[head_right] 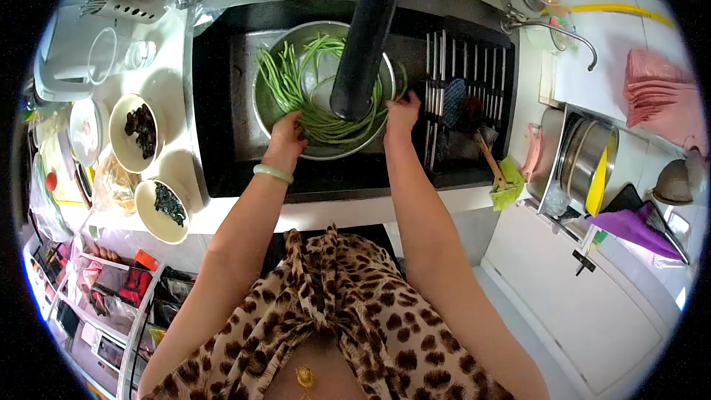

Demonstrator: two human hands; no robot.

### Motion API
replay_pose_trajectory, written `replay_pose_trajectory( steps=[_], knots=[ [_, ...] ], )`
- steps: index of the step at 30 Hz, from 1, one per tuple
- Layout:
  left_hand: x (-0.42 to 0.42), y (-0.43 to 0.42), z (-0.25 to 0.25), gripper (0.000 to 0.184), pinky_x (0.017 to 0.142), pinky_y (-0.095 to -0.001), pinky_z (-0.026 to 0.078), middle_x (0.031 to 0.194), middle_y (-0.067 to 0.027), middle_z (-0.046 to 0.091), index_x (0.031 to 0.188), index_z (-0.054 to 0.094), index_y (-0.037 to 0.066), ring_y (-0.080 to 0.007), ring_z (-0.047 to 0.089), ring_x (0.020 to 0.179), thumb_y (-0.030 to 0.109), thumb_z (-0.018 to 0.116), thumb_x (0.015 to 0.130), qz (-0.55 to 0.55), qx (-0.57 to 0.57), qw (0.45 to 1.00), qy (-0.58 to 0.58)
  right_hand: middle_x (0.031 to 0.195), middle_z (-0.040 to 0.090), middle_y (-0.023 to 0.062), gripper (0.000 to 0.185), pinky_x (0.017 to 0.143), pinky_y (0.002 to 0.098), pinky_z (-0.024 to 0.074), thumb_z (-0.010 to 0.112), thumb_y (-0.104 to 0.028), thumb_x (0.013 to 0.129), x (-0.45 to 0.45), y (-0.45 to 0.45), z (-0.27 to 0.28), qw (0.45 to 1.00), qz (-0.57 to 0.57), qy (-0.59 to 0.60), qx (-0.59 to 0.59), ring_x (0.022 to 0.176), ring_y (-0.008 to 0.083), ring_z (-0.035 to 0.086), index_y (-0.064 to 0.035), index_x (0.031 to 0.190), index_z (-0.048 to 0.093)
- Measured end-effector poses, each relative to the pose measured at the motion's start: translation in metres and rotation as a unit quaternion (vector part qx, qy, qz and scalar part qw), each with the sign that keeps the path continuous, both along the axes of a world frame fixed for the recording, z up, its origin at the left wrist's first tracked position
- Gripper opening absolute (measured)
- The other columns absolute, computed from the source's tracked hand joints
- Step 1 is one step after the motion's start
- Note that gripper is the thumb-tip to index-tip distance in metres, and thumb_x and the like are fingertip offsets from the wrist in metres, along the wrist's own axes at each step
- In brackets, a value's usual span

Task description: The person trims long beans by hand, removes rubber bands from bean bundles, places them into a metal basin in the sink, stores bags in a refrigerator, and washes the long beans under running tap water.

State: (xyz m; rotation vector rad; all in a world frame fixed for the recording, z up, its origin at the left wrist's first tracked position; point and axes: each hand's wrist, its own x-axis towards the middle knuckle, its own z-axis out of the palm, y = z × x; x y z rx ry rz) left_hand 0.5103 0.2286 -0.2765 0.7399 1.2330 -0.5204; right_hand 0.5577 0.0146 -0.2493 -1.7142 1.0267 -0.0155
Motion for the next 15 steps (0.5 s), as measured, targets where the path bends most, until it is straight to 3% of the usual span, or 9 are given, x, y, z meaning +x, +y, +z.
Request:
replay_pose_trajectory(
  steps=[3,5,7,9,11,12,13,14,15],
  knots=[
    [-0.003,0.0,-0.005,0.054,0.102,-0.0561,0.02,0.14,-0.0103,0.037,0.134,0.043,0.01,-0.0287,0.03,0.13,0.023,0.06,0.084,0.026,0.0,1.0,-0.002,0.103,0.056,0.01,0.053,0.081,0.0317,0.0443,0.059,0.012,0.079,0.002,-0.004,-0.004,0.99,-0.095,-0.078,0.066,0.091,0.0204,0.054,-0.0023,0.128,0.044],
    [-0.003,0.001,-0.001,0.054,0.102,-0.0563,0.021,0.14,-0.0095,0.038,0.134,0.043,0.011,-0.0289,0.028,0.131,0.023,0.06,0.084,0.015,0.0,1.0,-0.004,0.099,0.057,0.0094,0.042,0.079,0.0308,0.0447,0.059,0.01,0.081,-0.002,0.013,0.024,0.998,0.014,-0.055,0.004,0.089,0.0188,0.054,-0.002,0.121,0.051],
    [-0.003,0.003,-0.003,0.054,0.104,-0.0548,0.019,0.144,-0.0101,0.034,0.136,0.041,0.01,-0.0288,0.025,0.134,0.024,0.059,0.087,0.011,-0.016,1.0,-0.013,0.1,0.06,0.0126,0.032,0.082,0.0344,0.0451,0.058,0.001,0.086,-0.017,0.019,0.007,0.988,0.088,-0.119,-0.038,0.091,0.0234,0.055,-0.0015,0.118,0.055],
    [-0.002,0.004,-0.001,0.055,0.106,-0.0533,0.018,0.148,-0.0107,0.029,0.138,0.04,0.009,-0.0288,0.021,0.137,0.026,0.057,0.089,0.009,-0.03,0.999,-0.022,0.099,0.062,0.0068,0.033,0.084,0.0293,0.045,0.059,-0.001,0.088,-0.024,0.019,-0.015,0.945,0.309,-0.106,-0.033,0.094,0.0181,0.058,-0.002,0.12,0.054],
    [-0.002,0.006,0.001,0.055,0.105,-0.0553,0.018,0.146,-0.0103,0.034,0.138,0.04,0.008,-0.0289,0.023,0.136,0.026,0.057,0.089,0.004,-0.016,1.0,-0.015,0.107,0.061,0.0124,0.038,0.088,0.0344,0.0458,0.058,0.002,0.085,-0.024,0.019,-0.003,0.918,0.378,-0.036,-0.118,0.099,0.0256,0.06,-0.0026,0.122,0.052],
    [-0.001,0.008,0.001,0.055,0.105,-0.0553,0.018,0.146,-0.0103,0.034,0.138,0.04,0.008,-0.0289,0.023,0.136,0.026,0.057,0.089,0.005,-0.014,1.0,-0.016,0.113,0.059,0.0147,0.041,0.09,0.0371,0.0454,0.058,0.003,0.083,-0.02,0.018,0.004,0.872,0.459,-0.03,-0.169,0.103,0.0299,0.058,-0.0034,0.123,0.052],
    [-0.002,0.009,0.0,0.055,0.101,-0.0498,0.027,0.137,-0.0127,0.04,0.134,0.041,0.004,-0.0283,0.033,0.128,0.019,0.06,0.085,0.018,0.017,0.999,-0.035,0.12,0.056,0.0169,0.044,0.091,0.0398,0.0451,0.059,0.004,0.081,-0.016,0.016,0.008,0.815,0.536,-0.023,-0.218,0.108,0.0342,0.056,-0.0042,0.124,0.052],
    [-0.002,0.008,-0.001,0.055,0.097,-0.0442,0.036,0.129,-0.0151,0.047,0.131,0.042,0.0,-0.0276,0.043,0.119,0.013,0.062,0.082,0.03,0.048,0.997,-0.053,0.127,0.05,0.0197,0.049,0.095,0.0434,0.043,0.061,0.002,0.078,-0.011,0.016,0.004,0.821,0.523,-0.011,-0.23,0.117,0.0387,0.049,-0.0026,0.126,0.049],
    [-0.001,0.008,-0.001,0.055,0.097,-0.0442,0.036,0.129,-0.0151,0.047,0.131,0.042,0.0,-0.0276,0.043,0.119,0.013,0.062,0.082,0.032,0.048,0.997,-0.051,0.127,0.05,0.0197,0.049,0.095,0.0434,0.043,0.061,0.002,0.078,-0.002,0.02,0.011,0.82,0.524,-0.01,-0.23,0.117,0.0387,0.049,-0.0026,0.126,0.049]
  ],
)
